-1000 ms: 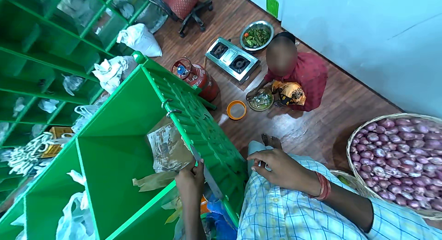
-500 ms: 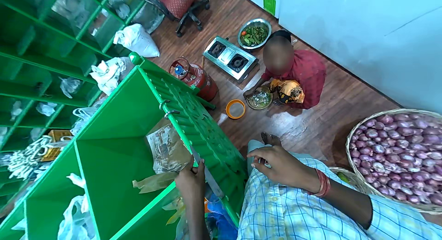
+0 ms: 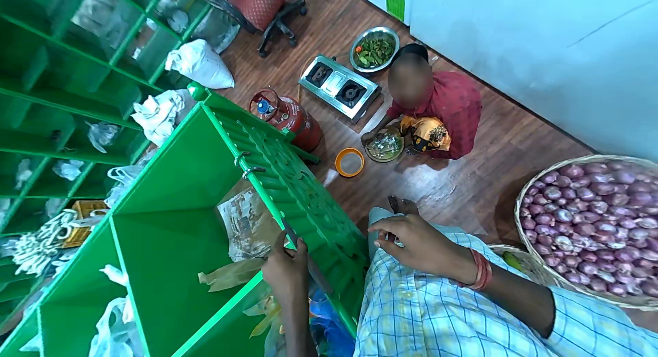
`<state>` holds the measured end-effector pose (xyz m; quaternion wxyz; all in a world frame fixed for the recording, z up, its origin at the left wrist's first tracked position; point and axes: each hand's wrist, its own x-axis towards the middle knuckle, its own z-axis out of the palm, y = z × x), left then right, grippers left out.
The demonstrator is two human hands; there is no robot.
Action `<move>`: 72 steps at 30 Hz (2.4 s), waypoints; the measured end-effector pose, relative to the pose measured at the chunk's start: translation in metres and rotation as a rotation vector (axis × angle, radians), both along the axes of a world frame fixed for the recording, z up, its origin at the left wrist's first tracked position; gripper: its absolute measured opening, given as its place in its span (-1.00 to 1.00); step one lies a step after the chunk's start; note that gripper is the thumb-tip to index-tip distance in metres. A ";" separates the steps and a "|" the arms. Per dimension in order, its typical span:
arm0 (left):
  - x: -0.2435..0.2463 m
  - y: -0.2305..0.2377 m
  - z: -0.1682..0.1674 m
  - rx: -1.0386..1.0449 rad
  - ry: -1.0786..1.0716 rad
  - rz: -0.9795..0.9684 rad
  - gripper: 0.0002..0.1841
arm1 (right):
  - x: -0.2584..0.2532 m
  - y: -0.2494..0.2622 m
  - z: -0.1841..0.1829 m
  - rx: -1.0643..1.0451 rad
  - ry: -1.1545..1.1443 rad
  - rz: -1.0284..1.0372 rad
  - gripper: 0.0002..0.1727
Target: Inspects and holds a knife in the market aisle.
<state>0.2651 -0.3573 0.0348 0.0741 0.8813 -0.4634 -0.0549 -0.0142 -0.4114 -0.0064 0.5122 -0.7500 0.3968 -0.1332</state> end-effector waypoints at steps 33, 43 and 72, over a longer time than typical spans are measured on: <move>-0.054 0.007 0.020 -0.413 1.151 0.017 -0.78 | 0.020 0.012 0.028 0.057 -0.234 0.232 -0.63; -0.064 0.014 0.016 -0.264 1.002 -0.020 -0.70 | 0.037 0.035 0.022 -0.590 0.008 0.181 -0.58; 0.000 0.023 0.004 -0.125 0.191 0.088 -0.91 | 0.018 0.020 0.016 -0.315 0.007 0.227 -0.58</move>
